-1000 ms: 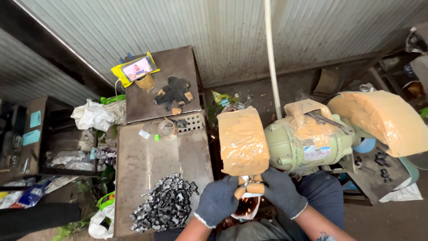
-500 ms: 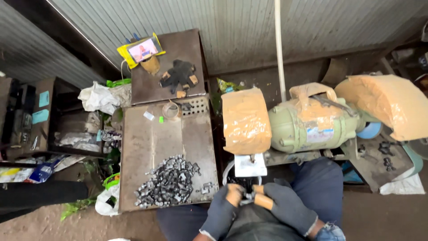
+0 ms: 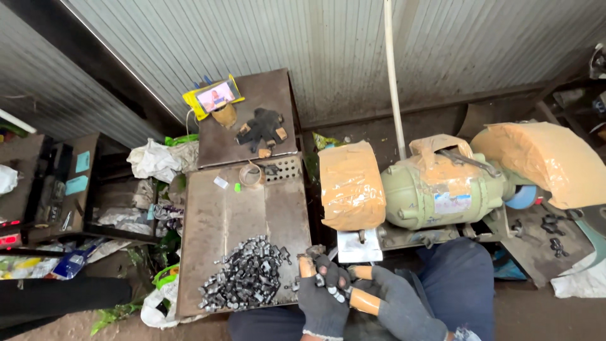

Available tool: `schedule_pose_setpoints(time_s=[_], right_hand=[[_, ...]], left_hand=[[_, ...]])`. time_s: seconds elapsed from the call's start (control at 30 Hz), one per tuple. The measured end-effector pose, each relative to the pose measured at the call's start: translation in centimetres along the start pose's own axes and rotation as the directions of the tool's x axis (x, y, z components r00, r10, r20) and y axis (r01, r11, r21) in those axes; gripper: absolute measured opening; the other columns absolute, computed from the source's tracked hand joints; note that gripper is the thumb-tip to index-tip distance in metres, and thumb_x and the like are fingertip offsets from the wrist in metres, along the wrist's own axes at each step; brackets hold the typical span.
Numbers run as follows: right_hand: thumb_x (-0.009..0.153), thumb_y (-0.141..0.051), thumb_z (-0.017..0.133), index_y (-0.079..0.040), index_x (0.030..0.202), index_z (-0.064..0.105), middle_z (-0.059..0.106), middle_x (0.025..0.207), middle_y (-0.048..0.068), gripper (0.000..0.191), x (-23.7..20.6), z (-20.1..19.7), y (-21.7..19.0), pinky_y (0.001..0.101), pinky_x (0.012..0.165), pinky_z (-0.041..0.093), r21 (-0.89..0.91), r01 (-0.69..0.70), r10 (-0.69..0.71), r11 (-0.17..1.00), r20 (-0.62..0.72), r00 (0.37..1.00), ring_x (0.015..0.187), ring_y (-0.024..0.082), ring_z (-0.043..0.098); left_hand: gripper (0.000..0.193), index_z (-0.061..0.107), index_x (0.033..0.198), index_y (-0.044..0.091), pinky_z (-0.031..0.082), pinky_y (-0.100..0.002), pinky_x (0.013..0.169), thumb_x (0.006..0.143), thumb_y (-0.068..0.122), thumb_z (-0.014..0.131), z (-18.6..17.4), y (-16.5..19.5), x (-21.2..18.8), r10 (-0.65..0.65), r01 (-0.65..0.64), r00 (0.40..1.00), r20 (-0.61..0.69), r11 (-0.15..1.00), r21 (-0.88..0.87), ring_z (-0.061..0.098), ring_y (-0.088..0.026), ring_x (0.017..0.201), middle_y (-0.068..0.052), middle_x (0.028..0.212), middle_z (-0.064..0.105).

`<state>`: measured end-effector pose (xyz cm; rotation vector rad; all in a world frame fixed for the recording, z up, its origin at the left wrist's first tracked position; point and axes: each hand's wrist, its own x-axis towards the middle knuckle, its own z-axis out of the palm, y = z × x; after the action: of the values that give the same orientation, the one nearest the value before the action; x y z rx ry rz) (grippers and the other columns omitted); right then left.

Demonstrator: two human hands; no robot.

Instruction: The person sits at a bench grinder and grinds small metal pieces one at a time, holding each piece against the spinning wheel with both gloved hands as sparks fly, then places the ground piece on a growing pile on the metal table and picks up the next piece.

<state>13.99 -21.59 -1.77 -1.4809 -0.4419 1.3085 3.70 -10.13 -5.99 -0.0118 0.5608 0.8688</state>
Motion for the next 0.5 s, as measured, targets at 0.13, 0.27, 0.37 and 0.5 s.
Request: schedule_pose_setpoints(time_s=[0.13, 0.27, 0.37, 0.5], right_hand=[[0.082, -0.025, 0.08, -0.009, 0.127, 0.071, 0.078, 0.101, 0.011, 0.048, 0.7, -3.0, -0.6, 0.0336, 0.08, 0.057, -0.665, 0.28, -0.459, 0.693, -0.106, 0.882, 0.093, 0.022, 0.073], [0.083, -0.032, 0.075, -0.014, 0.121, 0.072, 0.073, 0.099, 0.011, 0.042, 3.5, -5.2, -1.2, 0.04, 0.077, 0.054, -0.85, 0.234, -0.52, 0.473, -0.055, 0.852, 0.093, 0.03, 0.069], [0.081, -0.035, 0.075, -0.015, 0.112, 0.076, 0.072, 0.103, 0.009, 0.037, 4.7, -5.3, -1.2, 0.0397, 0.076, 0.055, -0.839, 0.204, -0.539, 0.504, -0.122, 0.833, 0.094, 0.03, 0.07], [0.085, -0.037, 0.071, -0.018, 0.116, 0.075, 0.069, 0.108, 0.008, 0.037, 6.6, -5.1, -1.9, 0.0404, 0.079, 0.055, -0.852, 0.068, -0.418, 0.519, -0.183, 0.89, 0.097, 0.029, 0.069]], left_hand=[[0.026, 0.063, 0.1, 0.01, 0.036, -0.029, 0.046, 0.097, 0.036, 0.063, 1.5, 2.3, 2.3, 0.086, -0.074, 0.993, -0.08, 0.988, 0.135, 0.039, -0.009, 0.05, 0.003, 0.067, 0.046], [0.031, 0.075, 0.101, 0.003, 0.056, -0.034, 0.067, 0.085, 0.029, 0.078, 2.4, 2.8, 3.5, 0.185, -0.373, 0.924, 0.334, 0.247, 0.894, 0.07, -0.017, 0.069, -0.006, 0.084, 0.073], [0.035, 0.078, 0.101, 0.007, 0.057, -0.037, 0.072, 0.081, 0.036, 0.079, 3.5, 2.6, 4.4, -0.035, -0.578, 0.787, 0.616, -0.389, 0.717, 0.073, -0.03, 0.085, -0.012, 0.097, 0.075], [0.027, 0.077, 0.101, 0.01, 0.055, -0.043, 0.07, 0.086, 0.032, 0.075, 5.4, 2.5, 6.8, -0.242, -0.692, 0.711, 0.66, -0.407, 0.596, 0.071, -0.034, 0.085, -0.014, 0.094, 0.074]])
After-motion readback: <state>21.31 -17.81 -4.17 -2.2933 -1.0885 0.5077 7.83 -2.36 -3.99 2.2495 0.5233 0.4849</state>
